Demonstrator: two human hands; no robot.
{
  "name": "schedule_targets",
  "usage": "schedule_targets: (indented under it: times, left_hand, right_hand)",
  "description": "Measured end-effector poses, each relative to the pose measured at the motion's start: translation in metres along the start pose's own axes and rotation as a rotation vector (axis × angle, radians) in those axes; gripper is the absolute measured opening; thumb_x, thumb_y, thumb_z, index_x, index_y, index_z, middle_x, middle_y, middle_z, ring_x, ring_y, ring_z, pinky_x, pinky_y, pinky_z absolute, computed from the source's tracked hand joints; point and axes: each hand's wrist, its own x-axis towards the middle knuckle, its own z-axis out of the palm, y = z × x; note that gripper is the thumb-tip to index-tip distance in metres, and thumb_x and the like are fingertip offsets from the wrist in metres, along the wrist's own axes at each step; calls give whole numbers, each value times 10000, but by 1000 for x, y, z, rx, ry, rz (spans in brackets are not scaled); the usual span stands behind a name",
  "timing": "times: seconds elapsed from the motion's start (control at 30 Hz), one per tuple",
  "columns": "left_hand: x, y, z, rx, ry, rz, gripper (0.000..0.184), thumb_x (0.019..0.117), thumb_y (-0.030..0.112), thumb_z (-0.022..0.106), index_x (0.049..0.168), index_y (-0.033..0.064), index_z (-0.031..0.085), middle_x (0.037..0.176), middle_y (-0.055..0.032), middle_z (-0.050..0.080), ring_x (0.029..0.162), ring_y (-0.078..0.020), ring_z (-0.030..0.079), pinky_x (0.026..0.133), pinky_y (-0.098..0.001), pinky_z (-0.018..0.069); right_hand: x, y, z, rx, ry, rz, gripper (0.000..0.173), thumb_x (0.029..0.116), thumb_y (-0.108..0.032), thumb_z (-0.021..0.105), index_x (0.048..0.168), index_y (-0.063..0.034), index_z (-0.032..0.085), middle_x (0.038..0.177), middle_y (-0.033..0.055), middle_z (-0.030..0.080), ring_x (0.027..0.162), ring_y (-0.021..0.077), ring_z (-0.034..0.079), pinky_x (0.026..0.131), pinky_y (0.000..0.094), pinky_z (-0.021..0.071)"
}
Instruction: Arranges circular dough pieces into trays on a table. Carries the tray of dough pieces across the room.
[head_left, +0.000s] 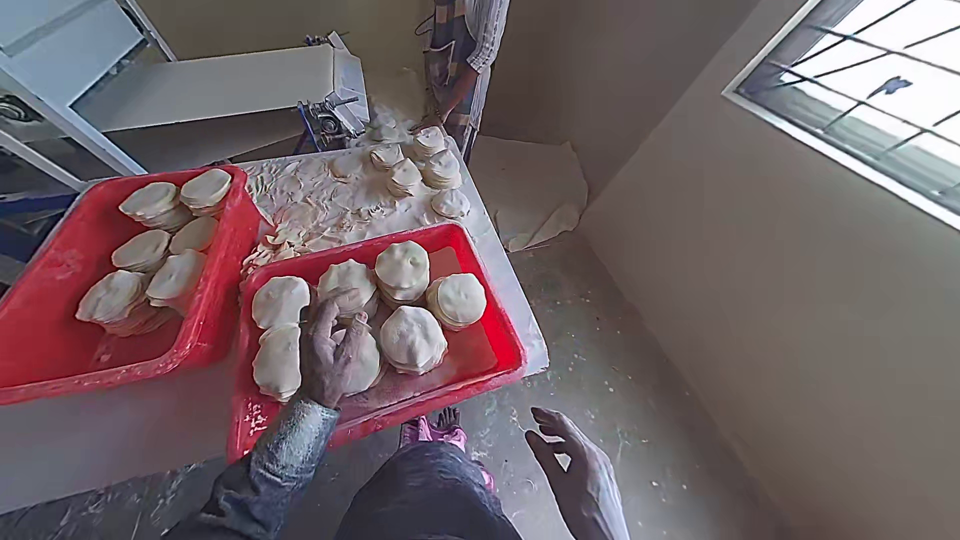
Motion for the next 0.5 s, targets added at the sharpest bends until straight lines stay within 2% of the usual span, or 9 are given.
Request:
schedule_targets:
  times: [0.03, 0.1, 0.13, 0.2, 0.3, 0.37, 0.43, 0.5]
  left_hand:
    - [19, -19, -5, 82, 65, -56, 436, 965, 334, 549, 1239, 17, 669, 1221, -198, 652, 1073, -300, 598, 893, -459, 476]
    - [42, -54, -17, 171, 114, -199, 458, 996, 338, 533, 1301, 9, 628, 1288, -234, 620, 1201, -371, 575, 1024, -540, 436]
    - [49, -69, -24, 194, 120, -271, 463, 1016, 333, 527, 1331, 2, 605, 1341, -238, 596, 1283, -381, 540, 1102, -550, 392]
    - [51, -82, -37, 204, 132, -422, 452, 1048, 290, 507, 1364, -25, 576, 1397, -251, 566, 1351, -388, 495, 1159, -558, 326]
    - [32, -77, -44, 202, 250, -611, 424, 1074, 292, 487, 1349, -15, 589, 1386, -242, 574, 1329, -367, 517, 1122, -551, 373]
    - [8, -66, -49, 230, 334, -655, 421, 1058, 294, 519, 1347, -2, 600, 1386, -231, 579, 1334, -351, 515, 1127, -520, 374]
    - [-25, -50, -55, 263, 403, -704, 433, 1025, 296, 565, 1355, 19, 603, 1400, -216, 576, 1344, -348, 502, 1123, -530, 368]
    - [-54, -28, -56, 266, 478, -742, 443, 1009, 272, 585, 1357, -2, 591, 1406, -225, 570, 1339, -338, 517, 1123, -501, 396]
  right_hand:
    - [18, 5, -6, 5, 7, -19, 385, 930, -279, 656, 1210, -21, 716, 1123, 146, 742, 967, 247, 741, 813, 412, 611]
    - [53, 13, -15, 17, 18, -64, 447, 927, -345, 630, 1229, -24, 702, 1138, 145, 737, 960, 229, 742, 782, 388, 614]
    - [74, 14, -17, 20, 16, -81, 480, 928, -378, 618, 1247, -27, 691, 1153, 143, 734, 961, 225, 741, 771, 381, 615]
    - [112, 14, -17, 46, -28, -92, 545, 953, -415, 587, 1304, -3, 646, 1220, 177, 704, 1017, 269, 729, 797, 418, 607]
    - [169, 14, -13, 52, -119, -103, 614, 975, -456, 556, 1364, 18, 590, 1302, 226, 652, 1124, 335, 683, 873, 495, 570]
    - [202, 11, -9, 67, -204, -147, 616, 989, -445, 554, 1387, 25, 570, 1357, 249, 613, 1188, 375, 642, 921, 533, 540]
    - [230, 10, -5, 79, -292, -188, 596, 996, -426, 554, 1385, 25, 571, 1371, 252, 603, 1199, 365, 638, 933, 518, 538]
    - [261, 8, -3, 97, -364, -203, 553, 1010, -386, 558, 1381, 25, 573, 1366, 236, 610, 1204, 329, 641, 945, 479, 546]
